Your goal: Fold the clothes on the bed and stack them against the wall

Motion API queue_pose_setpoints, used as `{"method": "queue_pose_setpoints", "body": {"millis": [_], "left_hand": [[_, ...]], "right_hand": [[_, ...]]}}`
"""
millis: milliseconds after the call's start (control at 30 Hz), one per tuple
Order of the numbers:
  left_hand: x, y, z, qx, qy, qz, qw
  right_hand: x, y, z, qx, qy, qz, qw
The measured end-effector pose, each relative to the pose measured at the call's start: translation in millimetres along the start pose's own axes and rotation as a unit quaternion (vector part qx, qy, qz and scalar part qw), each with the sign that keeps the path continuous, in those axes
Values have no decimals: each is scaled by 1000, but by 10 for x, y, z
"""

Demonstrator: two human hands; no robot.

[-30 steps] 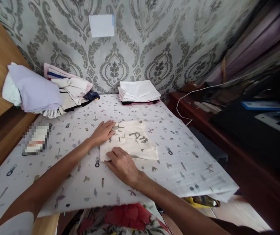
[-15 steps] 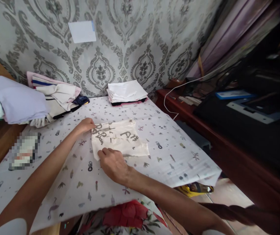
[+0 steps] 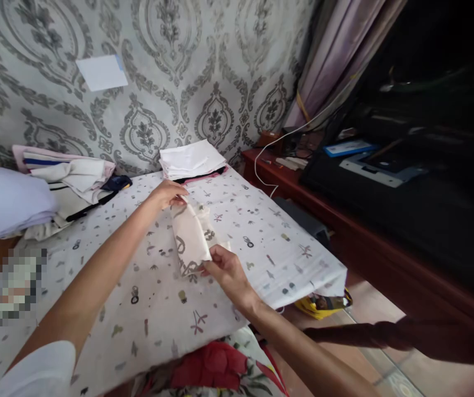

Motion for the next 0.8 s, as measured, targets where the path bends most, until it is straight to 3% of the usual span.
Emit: {"method": "queue_pose_setpoints", "body": {"millis": [167,300,367,433,500,567,667,733,800], "left_hand": [[274,168,-566,4,8,4,1000],[303,298,-663,17,-13,-13,1000],[180,349,-614,18,-23,-42,999],[-68,391,-579,74,-34,-120,989],[-419,467,-645,200,-39,-230,952],[-754,636,-804,330,-22,-296,896],[-1059,886,-1025,444,-2,-301,844],[-1144,963,-1113,476,10,-286,832],[-1171,975,-1135,483,12,-272,832]], "right_hand": [[-30,-134,325,69,-45,-107,991],[-52,-167,483,65,-26,-146,987],[-83,-152,579,42,-11,-150,988],[-88,-93,707,-30,-4,-128,991],[-11,39,830,-161,-5,-55,985],[175,209,853,-299,2,56,952],[648,287,720,-432,31,165,886],[1045,173,660,-487,28,135,862],[1395,29,630,-509,16,82,857]]}}
Point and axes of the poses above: each hand's wrist, its own x-axis towards the middle knuckle, its own z-axis out of the back of the hand, y = z × x, the point moved 6 cm from there along x, towards the middle knuckle, and after that the axes turned 13 degrees about z, right-handed, at the moved point
